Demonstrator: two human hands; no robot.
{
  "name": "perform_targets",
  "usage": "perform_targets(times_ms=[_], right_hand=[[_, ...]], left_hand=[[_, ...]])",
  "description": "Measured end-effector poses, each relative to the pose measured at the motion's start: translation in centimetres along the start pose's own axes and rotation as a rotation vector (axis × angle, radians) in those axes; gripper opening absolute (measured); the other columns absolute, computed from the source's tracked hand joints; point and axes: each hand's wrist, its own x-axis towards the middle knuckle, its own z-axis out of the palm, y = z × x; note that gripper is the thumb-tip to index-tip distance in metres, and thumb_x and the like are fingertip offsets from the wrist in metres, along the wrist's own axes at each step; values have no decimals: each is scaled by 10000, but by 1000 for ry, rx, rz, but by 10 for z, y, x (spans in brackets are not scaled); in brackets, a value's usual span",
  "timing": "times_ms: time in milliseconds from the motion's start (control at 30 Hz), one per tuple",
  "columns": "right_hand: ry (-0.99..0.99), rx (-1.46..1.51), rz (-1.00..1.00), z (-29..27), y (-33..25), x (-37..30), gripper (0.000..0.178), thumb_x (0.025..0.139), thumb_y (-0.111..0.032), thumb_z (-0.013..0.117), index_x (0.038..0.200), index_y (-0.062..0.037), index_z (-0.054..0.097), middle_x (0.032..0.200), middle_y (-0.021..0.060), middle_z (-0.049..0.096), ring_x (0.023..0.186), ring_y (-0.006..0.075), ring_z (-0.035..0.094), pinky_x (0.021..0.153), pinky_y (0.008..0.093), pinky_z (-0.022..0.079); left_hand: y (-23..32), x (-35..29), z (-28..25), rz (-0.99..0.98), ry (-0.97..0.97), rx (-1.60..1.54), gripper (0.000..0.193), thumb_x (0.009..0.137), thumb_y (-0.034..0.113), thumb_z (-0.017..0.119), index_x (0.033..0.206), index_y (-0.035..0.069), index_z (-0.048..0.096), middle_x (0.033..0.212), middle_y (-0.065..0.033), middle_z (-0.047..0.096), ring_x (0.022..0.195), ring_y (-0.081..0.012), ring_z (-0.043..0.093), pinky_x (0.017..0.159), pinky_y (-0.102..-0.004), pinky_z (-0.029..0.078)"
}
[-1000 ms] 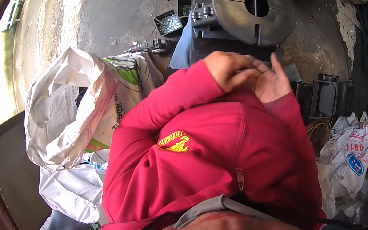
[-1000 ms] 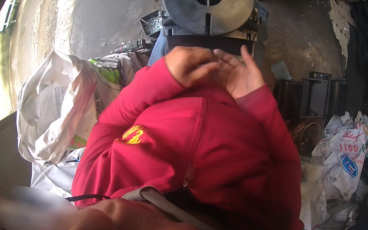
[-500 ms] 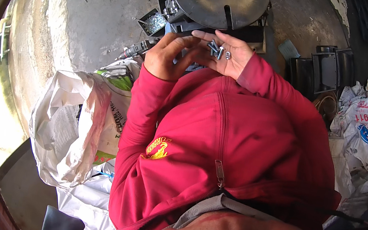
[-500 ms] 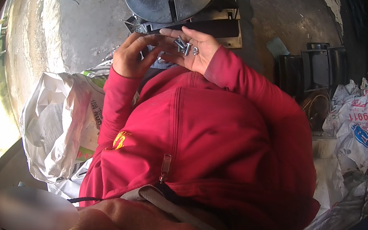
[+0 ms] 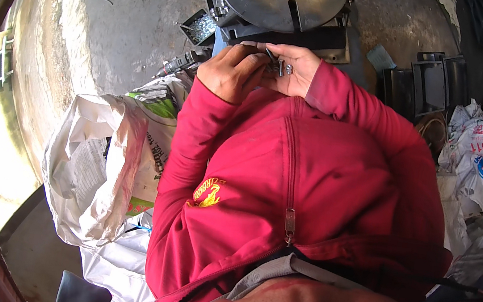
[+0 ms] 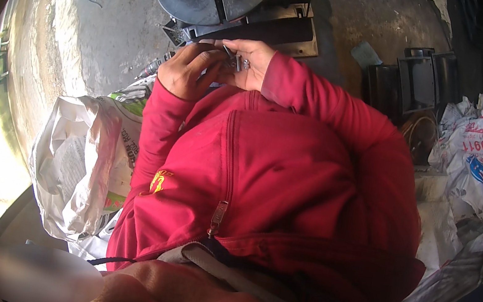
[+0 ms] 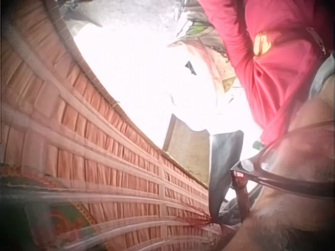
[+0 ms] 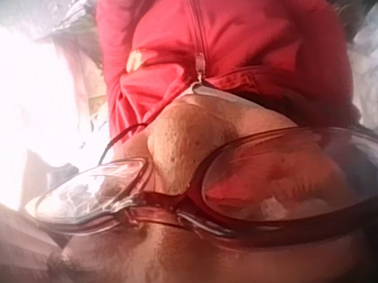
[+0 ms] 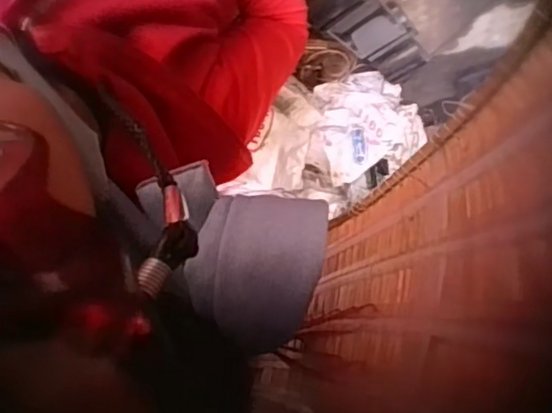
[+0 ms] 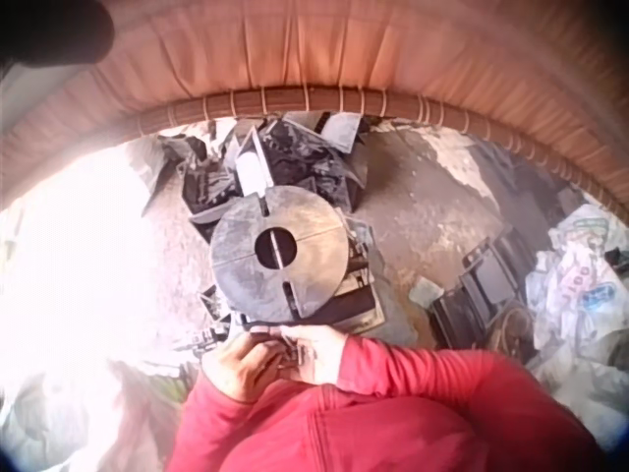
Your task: The person sits on the floor and uses a wrench to tighten bolts on a metal frame. They then pick up a circular metal component and attach it to the frame, securing it with additional bolts.
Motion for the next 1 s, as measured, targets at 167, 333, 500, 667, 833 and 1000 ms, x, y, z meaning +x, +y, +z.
perform_targets(times_ms=[167,333,500,667,833,1000], right_hand=[[160,-39,-24,6,2,-1,384,999,-220,471,1317,-16,539,1187,121,596,1076,257,606,1056,484,468],[157,-44,-24,6,1,-1,381,993,-228,497,1318,-36,543,1183,102,598,1074,256,607,1046,471,473],[132,-51,-39,10,-1,0,420,1000,-322,504,1302,-34,551,1193,87,612,1080,242,607,1019,454,483],[159,-10,9,16,-1,-2,608,970,-529,508,1300,-20,547,1233,118,611,1149,277,588,1027,459,448],[199,-29,38,22,-1,-4,695,954,-609,477,1306,-13,543,1279,132,592,1201,290,561,1063,472,405],[212,-52,33,28,0,-5,575,979,-509,495,1297,-33,557,1297,118,588,1203,258,561,1052,440,422]], left_hand=[[-5,-4,-2,73,-54,42,325,707,81,757,1022,156,732,990,-37,684,844,-246,688,683,-344,568],[-9,-9,2,85,-45,10,365,673,66,779,1023,156,727,975,-39,676,861,-236,691,685,-331,571],[-3,0,1,45,68,-161,335,709,6,771,1023,112,719,918,-59,657,778,-226,669,641,-325,549],[12,5,9,7,59,-241,330,717,0,770,1033,75,712,880,-74,632,693,-230,619,603,-328,513],[19,8,22,-13,-28,35,266,770,163,743,1033,133,718,869,-29,626,726,-240,652,614,-340,535],[15,-1,26,24,-73,11,256,753,128,753,1008,125,723,871,-31,628,746,-233,661,630,-340,542]])
